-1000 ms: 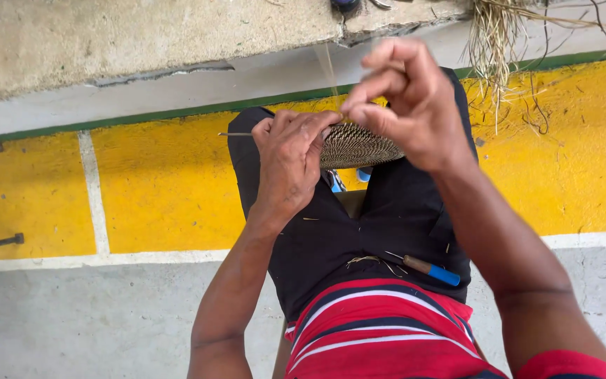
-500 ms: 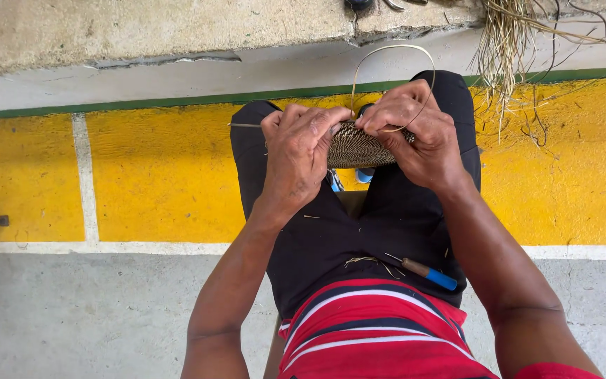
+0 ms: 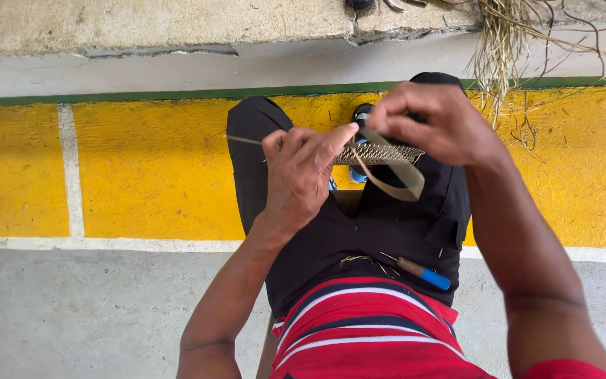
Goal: Weaving a round base for a basket using natural fibers and a small hand tool.
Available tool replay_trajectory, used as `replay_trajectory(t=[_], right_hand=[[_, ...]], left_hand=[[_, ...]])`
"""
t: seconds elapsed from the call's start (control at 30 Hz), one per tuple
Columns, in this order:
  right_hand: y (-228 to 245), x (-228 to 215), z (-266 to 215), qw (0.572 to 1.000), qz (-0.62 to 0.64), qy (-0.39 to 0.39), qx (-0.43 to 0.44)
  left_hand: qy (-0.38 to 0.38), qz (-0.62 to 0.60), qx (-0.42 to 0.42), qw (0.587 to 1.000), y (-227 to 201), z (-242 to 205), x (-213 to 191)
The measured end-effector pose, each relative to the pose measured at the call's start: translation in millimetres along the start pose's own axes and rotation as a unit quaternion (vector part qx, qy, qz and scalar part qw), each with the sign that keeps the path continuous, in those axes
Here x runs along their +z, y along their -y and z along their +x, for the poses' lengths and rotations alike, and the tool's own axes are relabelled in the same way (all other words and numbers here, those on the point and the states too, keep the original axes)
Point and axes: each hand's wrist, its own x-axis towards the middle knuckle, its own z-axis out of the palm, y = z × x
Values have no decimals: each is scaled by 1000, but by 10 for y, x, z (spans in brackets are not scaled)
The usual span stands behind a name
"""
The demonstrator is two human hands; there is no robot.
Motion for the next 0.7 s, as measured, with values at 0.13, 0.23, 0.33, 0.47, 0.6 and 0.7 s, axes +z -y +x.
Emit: replay_trajectory(t=[0.13,0.23,0.33,0.47,0.6,0.7], right_hand=[[2,38,197,990,57,101,82],[-138,76,234,974,124,168,93],[-360,149,195,962,203,137,119],[-671,-114,415,980,173,-84,51],[-480,-81,418,970,185,-70,143],[-216,141,322,977,194,57,61]], left_hand=[[-15,15,12,1000,-17,-74,18],[-21,-3,18,1000,35,-147,70],[-15,-19,26,999,27,-123,14],[-16,-45,33,998,-23,-104,-11],[21,-33,-9,999,-4,26,-88],[29,-29,-7,999,22,46,-78]])
